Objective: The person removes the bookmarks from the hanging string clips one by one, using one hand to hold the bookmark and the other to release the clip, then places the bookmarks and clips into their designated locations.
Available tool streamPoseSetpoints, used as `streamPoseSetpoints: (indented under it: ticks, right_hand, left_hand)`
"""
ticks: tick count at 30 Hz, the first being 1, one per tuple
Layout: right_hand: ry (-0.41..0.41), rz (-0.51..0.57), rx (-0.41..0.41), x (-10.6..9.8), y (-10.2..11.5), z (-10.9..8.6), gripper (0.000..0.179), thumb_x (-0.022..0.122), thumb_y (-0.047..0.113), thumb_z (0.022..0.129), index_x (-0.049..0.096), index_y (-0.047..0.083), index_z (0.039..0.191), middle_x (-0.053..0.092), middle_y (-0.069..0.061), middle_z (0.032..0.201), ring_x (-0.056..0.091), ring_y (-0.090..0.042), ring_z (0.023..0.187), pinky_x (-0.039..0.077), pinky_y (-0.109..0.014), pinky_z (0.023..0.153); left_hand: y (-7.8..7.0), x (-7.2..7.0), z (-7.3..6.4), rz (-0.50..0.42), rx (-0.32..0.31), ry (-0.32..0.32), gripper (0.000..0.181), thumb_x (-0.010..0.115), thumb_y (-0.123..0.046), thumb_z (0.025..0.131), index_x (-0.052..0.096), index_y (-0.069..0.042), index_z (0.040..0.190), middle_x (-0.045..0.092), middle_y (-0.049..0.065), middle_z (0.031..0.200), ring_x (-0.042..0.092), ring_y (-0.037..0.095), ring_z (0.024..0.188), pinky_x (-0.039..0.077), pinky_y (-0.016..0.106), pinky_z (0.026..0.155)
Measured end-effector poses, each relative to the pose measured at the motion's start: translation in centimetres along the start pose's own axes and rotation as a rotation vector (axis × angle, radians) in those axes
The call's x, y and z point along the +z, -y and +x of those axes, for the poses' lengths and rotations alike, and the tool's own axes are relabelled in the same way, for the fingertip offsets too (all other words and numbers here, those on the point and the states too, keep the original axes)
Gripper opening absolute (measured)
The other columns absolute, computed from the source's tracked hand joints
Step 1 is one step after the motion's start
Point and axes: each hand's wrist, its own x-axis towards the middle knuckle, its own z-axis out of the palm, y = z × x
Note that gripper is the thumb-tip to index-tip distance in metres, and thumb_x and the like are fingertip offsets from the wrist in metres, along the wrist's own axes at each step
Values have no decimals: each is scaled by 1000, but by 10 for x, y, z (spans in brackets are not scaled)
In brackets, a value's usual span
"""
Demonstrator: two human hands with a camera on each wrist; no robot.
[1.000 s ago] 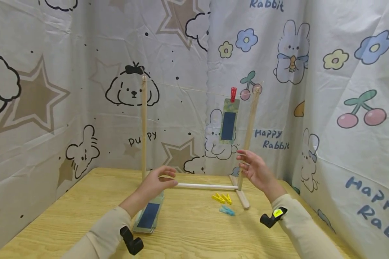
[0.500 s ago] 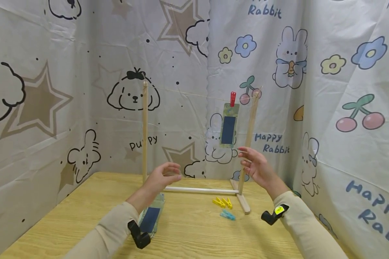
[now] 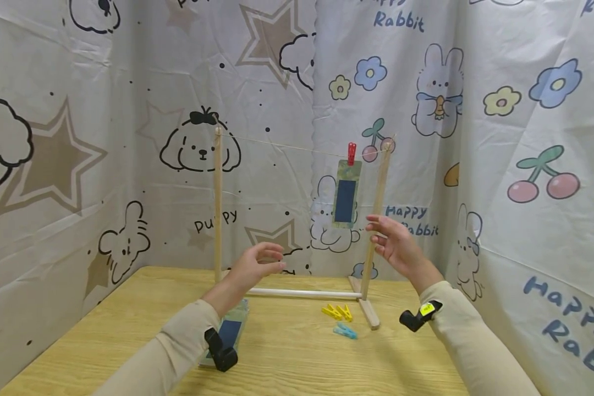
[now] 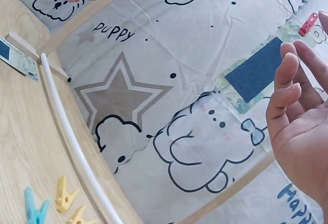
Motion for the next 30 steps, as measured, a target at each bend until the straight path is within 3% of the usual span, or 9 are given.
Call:
streamPoseSetpoints:
  ticks: [9, 18, 25, 30]
  right_hand:
    - [-32, 1, 8, 5, 9, 12, 25, 47, 22, 112, 64, 10, 125, 64, -3, 109, 57, -15, 84, 47, -22, 67]
    - [-9, -19, 26, 14, 12, 18, 23, 50, 25, 111, 65, 12, 123, 64, -4, 109, 57, -15, 84, 47, -23, 68]
    - [0, -8, 27, 16, 14, 20, 23, 50, 25, 111, 65, 12, 122, 64, -4, 109, 58, -14, 83, 47, -22, 65]
    - [13, -46, 9, 20, 20, 24, 23, 50, 24, 111, 64, 12, 124, 64, -4, 107, 58, -13, 81, 47, -22, 64]
  left_hand:
    - [-5, 12, 9, -116, 34, 122, 47, 72, -20, 99, 56, -9, 142, 60, 12, 136, 58, 29, 125, 40, 51, 110]
    - [-11, 17, 18, -247, 47, 125, 48, 69, -12, 100, 52, -3, 144, 59, 14, 134, 55, 30, 125, 41, 49, 109]
    - [-12, 16, 25, -276, 65, 125, 51, 68, -13, 100, 49, -3, 145, 58, 14, 134, 54, 34, 124, 45, 39, 97]
    - [-14, 17, 31, -264, 79, 100, 49, 68, -13, 100, 50, -3, 145, 58, 15, 134, 52, 38, 130, 44, 40, 103]
